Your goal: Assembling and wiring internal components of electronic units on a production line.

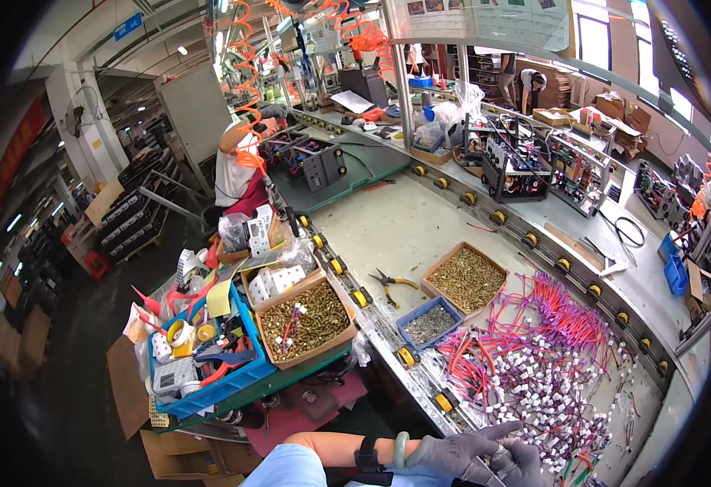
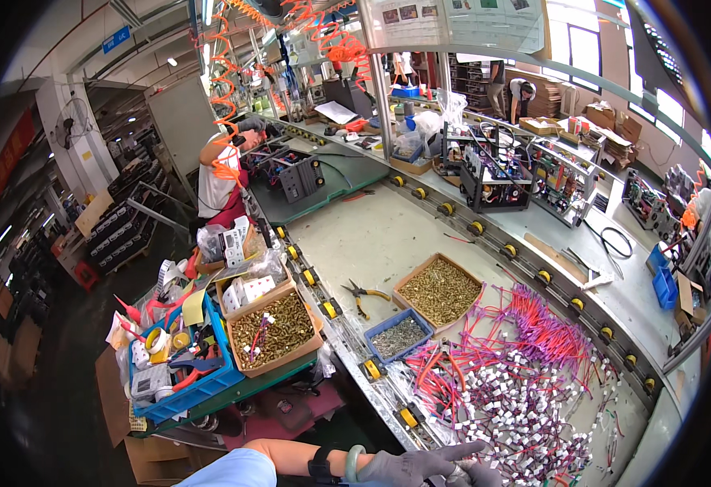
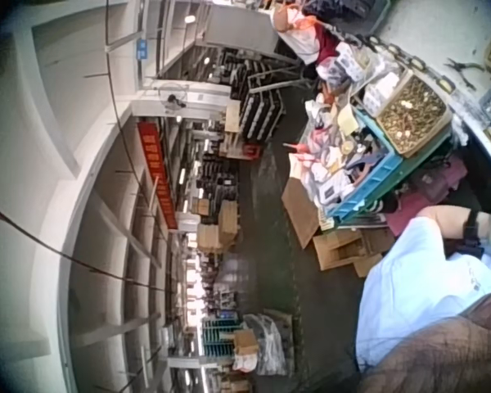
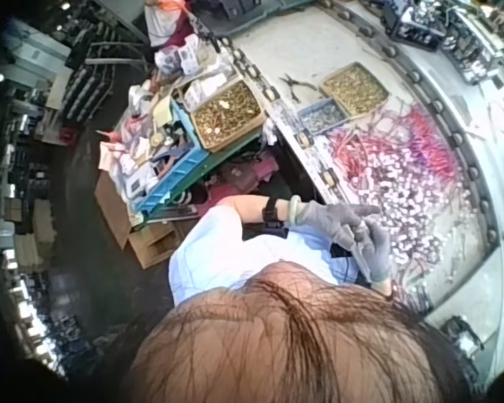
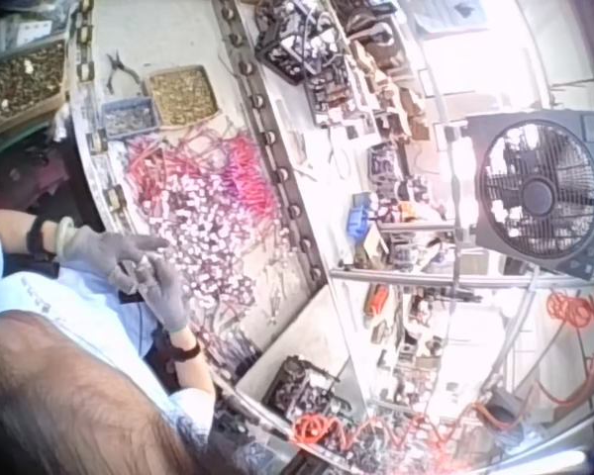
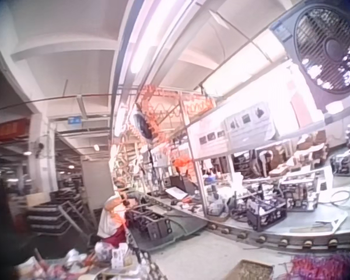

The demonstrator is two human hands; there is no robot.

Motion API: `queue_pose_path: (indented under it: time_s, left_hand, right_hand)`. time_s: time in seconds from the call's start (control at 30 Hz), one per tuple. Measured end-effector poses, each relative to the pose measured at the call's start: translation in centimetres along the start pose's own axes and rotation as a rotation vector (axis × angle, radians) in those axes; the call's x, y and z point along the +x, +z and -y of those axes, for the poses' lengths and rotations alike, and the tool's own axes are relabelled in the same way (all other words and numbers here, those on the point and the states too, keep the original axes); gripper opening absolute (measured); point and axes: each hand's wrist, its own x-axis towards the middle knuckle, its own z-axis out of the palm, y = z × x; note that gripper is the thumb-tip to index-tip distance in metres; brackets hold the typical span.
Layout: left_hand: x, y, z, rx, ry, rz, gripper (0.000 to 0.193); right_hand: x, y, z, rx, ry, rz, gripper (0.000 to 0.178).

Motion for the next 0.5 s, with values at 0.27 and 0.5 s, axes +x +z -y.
queue_pose_path:
  time_s: [0.27,0.5]
  left_hand:
    - [0.3,-0.1,-1.1,0.158,0.303,-0.037,0.019]
    - [0.1,0.1,-1.1,-0.211,0.070,0.043,0.020]
  right_hand:
    - [-0.8,1.5,-4.7,0.687,0.303,0.154,0.030]
    - [-1.5,1.9,-4.6,0.846,0.334,0.116,0.031]
